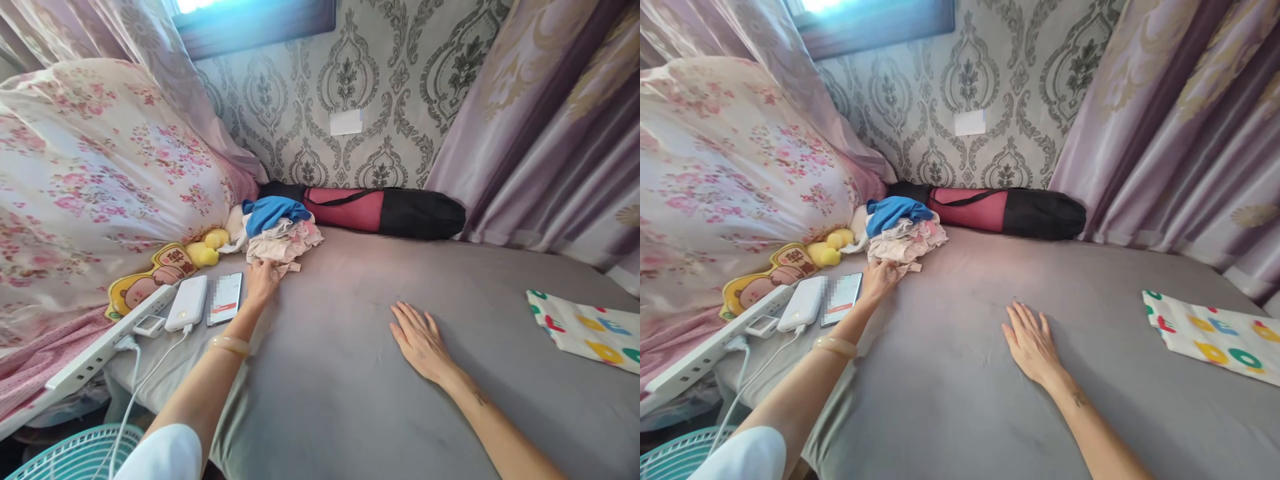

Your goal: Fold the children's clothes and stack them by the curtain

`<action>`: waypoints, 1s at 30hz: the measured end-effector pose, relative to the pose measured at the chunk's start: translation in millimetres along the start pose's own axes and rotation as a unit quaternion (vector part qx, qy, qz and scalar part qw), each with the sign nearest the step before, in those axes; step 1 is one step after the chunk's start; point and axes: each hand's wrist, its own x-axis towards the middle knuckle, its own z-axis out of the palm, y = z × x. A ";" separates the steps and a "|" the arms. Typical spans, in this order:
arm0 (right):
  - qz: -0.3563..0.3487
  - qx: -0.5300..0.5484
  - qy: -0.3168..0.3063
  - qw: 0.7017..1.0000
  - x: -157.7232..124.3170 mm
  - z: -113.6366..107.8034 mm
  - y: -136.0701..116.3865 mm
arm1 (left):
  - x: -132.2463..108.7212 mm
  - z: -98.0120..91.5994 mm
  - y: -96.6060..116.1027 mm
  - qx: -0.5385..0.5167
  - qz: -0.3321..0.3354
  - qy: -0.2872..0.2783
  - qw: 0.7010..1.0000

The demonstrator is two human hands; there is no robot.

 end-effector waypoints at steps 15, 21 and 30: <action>-0.002 0.001 0.016 1.000 -0.8 -3.7 -4.7 | -40.8 2.0 69.7 -0.121 0.229 -0.180 0.949; 0.006 0.003 -0.010 1.000 -1.8 -8.5 -6.8 | -54.7 -21.2 113.5 -0.302 0.232 -0.160 0.911; 0.005 0.018 0.004 1.000 -3.2 -8.8 -6.5 | 67.0 -20.2 56.8 -0.053 0.263 -0.043 0.962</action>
